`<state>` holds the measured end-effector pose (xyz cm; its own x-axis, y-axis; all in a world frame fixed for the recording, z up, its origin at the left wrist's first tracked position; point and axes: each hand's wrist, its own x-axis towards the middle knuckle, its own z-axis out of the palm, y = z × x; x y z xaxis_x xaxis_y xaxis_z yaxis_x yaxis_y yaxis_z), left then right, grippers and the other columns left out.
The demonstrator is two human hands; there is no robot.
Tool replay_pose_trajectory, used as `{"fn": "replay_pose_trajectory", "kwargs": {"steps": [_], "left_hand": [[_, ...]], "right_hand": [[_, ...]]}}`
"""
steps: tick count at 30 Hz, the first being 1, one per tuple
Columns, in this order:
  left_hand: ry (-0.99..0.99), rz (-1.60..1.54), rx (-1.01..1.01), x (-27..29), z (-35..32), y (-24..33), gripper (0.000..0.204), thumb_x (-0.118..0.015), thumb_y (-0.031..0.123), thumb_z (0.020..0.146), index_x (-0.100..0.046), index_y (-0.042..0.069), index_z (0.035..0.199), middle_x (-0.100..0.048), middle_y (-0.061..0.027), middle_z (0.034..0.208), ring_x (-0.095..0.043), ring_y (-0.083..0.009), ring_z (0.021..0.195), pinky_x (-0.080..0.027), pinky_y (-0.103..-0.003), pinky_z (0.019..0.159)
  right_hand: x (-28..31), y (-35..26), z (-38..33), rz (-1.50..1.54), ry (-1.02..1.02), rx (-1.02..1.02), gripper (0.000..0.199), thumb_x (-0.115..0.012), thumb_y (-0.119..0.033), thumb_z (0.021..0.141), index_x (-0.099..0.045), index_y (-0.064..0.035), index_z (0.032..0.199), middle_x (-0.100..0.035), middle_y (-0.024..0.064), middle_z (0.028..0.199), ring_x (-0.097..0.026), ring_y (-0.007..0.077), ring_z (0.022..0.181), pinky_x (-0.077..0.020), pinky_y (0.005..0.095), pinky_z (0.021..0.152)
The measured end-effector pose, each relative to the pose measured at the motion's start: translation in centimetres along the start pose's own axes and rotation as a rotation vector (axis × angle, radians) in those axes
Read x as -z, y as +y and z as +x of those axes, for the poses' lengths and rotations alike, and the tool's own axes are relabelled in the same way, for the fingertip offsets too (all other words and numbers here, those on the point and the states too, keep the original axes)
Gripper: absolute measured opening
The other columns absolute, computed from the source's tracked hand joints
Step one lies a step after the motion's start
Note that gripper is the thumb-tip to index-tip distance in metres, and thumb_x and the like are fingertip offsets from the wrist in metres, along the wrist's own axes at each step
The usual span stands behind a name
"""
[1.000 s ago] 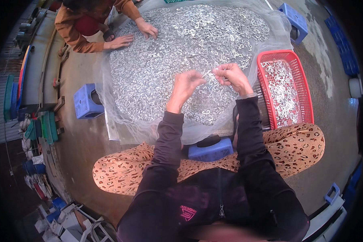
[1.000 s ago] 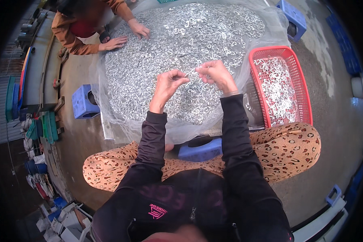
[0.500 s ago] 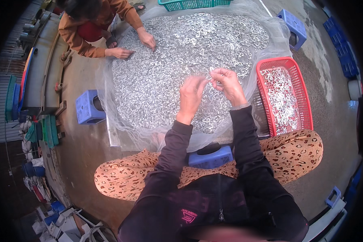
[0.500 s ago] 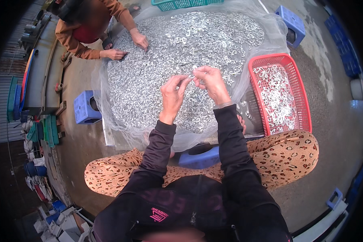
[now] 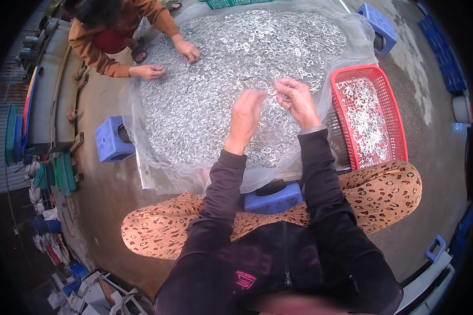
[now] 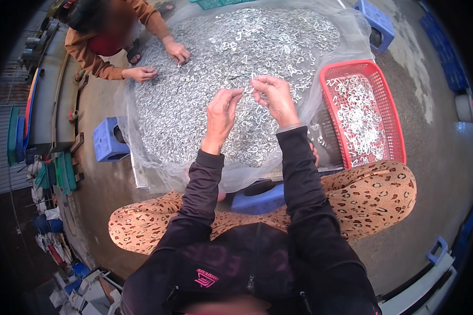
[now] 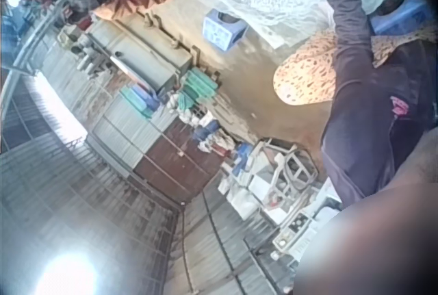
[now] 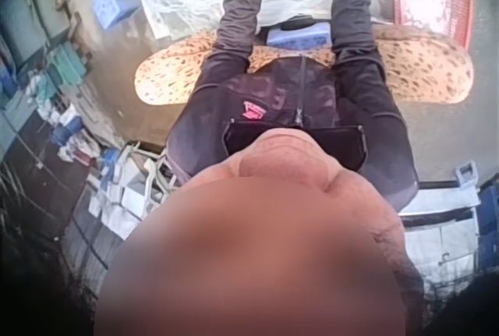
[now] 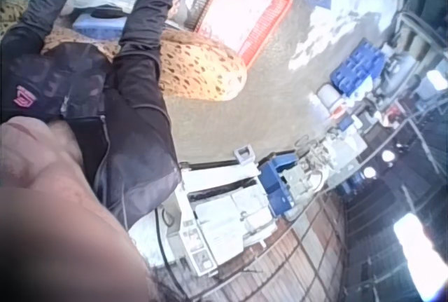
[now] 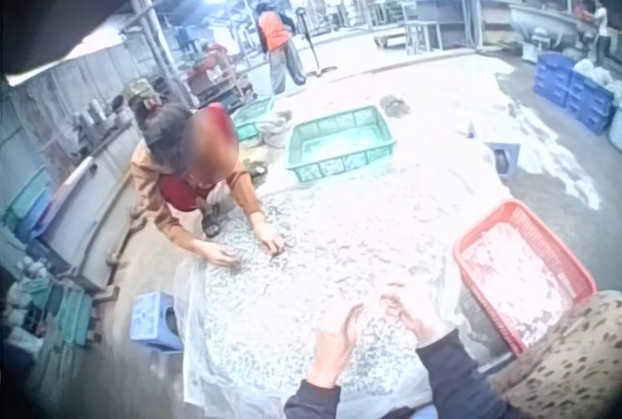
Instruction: The person sits on a low stool and sorts small silver metal parts by hand from a large pile on a plastic sheet, placing selected pieces into a red basket. Other workers are also sorting nearby.
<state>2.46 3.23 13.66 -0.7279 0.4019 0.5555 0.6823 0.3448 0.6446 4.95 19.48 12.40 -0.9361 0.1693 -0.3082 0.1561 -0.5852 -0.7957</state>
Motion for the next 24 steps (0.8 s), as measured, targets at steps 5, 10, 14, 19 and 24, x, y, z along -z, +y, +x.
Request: {"fn": "replay_pose_trajectory", "kwargs": {"steps": [5,10,14,19,24], "left_hand": [[0.043,0.06,0.015,0.1,-0.4,-0.3,0.012,-0.067,0.001,0.078,-0.065,0.002,0.09,-0.061,-0.0088,0.077,-0.06,-0.0197,0.066,-0.047,-0.029,0.057],[0.204,0.049,0.245,-1.5,-0.2,0.7,0.01,-0.066,0.009,0.082,-0.064,0.001,0.088,-0.059,-0.0067,0.071,-0.055,-0.0125,0.058,-0.043,-0.026,0.052],[0.194,-0.32,0.579,0.0,0.8,0.7,0.006,-0.066,0.007,0.082,-0.065,0.001,0.084,-0.063,-0.0034,0.075,-0.054,-0.0073,0.059,-0.043,-0.024,0.049],[-0.163,-0.595,0.876,4.5,1.1,-1.5,0.014,-0.07,0.013,0.078,-0.067,0.0,0.084,-0.063,-0.0012,0.072,-0.053,-0.0073,0.059,-0.043,-0.021,0.05],[-0.285,-0.429,0.837,4.0,1.7,-2.7,0.021,-0.074,0.014,0.077,-0.066,0.0,0.09,-0.061,0.0008,0.068,-0.049,-0.0033,0.054,-0.039,-0.018,0.046]], "right_hand": [[-1.0,-0.1,-0.2,-0.213,0.001,0.009,0.017,-0.067,-0.008,0.081,-0.063,0.0024,0.094,-0.061,0.0063,0.07,-0.054,0.0082,0.053,-0.0386,0.0193,0.043],[-2.0,0.6,-0.2,-0.095,0.132,0.14,0.017,-0.063,-0.005,0.083,-0.06,0.0057,0.095,-0.06,0.009,0.068,-0.054,0.0102,0.05,-0.0351,0.02,0.04],[0.4,-0.5,0.6,0.078,0.226,0.108,0.017,-0.059,-0.009,0.086,-0.058,0.005,0.096,-0.06,0.009,0.067,-0.052,0.011,0.049,-0.0334,0.021,0.039],[2.9,-1.7,0.7,-0.208,0.232,0.003,0.02,-0.054,-0.01,0.088,-0.058,-0.0035,0.106,-0.061,0.007,0.071,-0.052,0.0089,0.05,-0.034,0.0186,0.041],[0.3,0.0,-0.5,-0.28,-0.175,0.087,0.037,-0.059,-0.018,0.088,-0.057,-0.007,0.123,-0.062,0.0059,0.091,-0.052,0.0053,0.053,-0.0338,0.017,0.042]]}}
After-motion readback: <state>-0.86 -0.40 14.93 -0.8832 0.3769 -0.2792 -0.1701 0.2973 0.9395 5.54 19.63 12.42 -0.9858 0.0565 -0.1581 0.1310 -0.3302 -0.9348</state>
